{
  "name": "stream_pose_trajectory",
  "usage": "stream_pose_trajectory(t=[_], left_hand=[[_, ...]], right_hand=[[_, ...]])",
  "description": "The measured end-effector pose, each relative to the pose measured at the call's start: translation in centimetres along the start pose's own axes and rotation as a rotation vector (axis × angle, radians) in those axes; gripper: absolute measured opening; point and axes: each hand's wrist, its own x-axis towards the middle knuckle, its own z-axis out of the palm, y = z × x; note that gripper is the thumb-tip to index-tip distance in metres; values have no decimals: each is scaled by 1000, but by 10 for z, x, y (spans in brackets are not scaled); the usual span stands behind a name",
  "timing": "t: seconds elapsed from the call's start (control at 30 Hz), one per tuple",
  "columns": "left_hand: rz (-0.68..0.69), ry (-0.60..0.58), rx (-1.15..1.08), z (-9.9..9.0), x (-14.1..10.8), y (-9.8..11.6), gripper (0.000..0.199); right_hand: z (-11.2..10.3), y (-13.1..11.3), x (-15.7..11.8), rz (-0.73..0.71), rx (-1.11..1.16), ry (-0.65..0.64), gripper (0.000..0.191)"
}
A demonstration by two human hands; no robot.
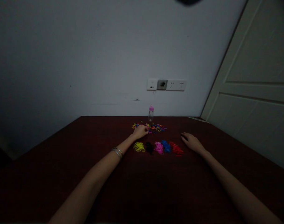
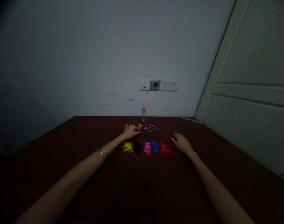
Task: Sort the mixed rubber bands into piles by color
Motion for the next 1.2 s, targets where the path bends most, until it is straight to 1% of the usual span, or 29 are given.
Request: stream_pose_trajectory(t=[0.13, 0.3, 0.57, 0.8, 0.97, 1.13, 1.2], left_hand=[[29, -26, 93, 2, 3, 4, 20], [23, -62, 181, 1, 4, 9, 21], [27, -63, 256, 1, 4, 12, 23], [19, -37, 144, -3, 1, 13, 23], [-40, 17, 31, -10, 1, 13, 21], [-10, 35, -4, -14, 5, 7, 23], [-36, 38, -34, -15, 6, 4, 23]], right_hand=[[-1, -1, -1, -6, -1, 0, 50], [-1, -2, -2, 9, 29, 17, 47], [-5, -5, -3, 4, 24, 6, 48], [-5, -6, -3, 17, 34, 1, 47], [-4, -5, -3, 23, 55, 15, 46], [-4, -5, -1, -3, 23, 9, 46], [-4, -5, -1, -6, -5, 3, 47]])
